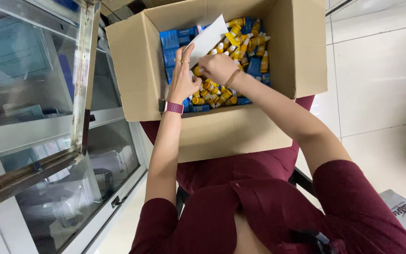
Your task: Unpacking medical bottles and boxed medications from a shipping carton and placing them into a storage cabinet.
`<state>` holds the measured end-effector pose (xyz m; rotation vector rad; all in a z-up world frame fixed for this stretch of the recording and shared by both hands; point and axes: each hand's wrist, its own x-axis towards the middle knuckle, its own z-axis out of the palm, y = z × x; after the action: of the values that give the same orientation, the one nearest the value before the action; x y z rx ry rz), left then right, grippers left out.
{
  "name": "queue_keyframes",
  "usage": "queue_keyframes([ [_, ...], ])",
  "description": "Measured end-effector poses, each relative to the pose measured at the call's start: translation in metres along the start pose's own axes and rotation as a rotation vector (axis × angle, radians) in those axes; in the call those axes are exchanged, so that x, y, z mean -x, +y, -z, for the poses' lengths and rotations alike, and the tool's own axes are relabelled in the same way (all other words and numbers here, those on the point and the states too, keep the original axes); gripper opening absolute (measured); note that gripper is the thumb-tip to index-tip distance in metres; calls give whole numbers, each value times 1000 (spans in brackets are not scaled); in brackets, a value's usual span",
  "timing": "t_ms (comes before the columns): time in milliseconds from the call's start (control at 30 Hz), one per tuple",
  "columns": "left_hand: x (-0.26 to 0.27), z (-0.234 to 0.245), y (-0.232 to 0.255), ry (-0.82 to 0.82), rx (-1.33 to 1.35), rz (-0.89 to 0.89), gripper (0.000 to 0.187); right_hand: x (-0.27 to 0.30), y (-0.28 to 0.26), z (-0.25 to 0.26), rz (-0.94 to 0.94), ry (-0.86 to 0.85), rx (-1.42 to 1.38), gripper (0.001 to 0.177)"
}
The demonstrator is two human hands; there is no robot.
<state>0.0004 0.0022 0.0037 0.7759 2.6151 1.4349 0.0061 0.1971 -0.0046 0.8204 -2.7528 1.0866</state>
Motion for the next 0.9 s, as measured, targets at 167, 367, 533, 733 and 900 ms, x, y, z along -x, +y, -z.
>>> queue_keyframes([
  [167, 0, -1, -3, 15, -42, -17, 99, 1, 7, -39, 85, 68, 344, 16],
  [367, 1, -5, -13, 38, -123, 12, 96, 4, -12, 7, -4, 233, 262, 23],
  [533, -1, -4, -11, 29, -141, 81, 93, 46, 65, 45, -423, 100, 321, 19],
  [733, -3, -5, -10, 40, -163, 59, 91, 82, 156, 18, -653, -184, 618, 53],
  [900, -3, -1, -4, 22, -183, 114, 90, 94, 233, -37, -795, -127, 758, 28],
])
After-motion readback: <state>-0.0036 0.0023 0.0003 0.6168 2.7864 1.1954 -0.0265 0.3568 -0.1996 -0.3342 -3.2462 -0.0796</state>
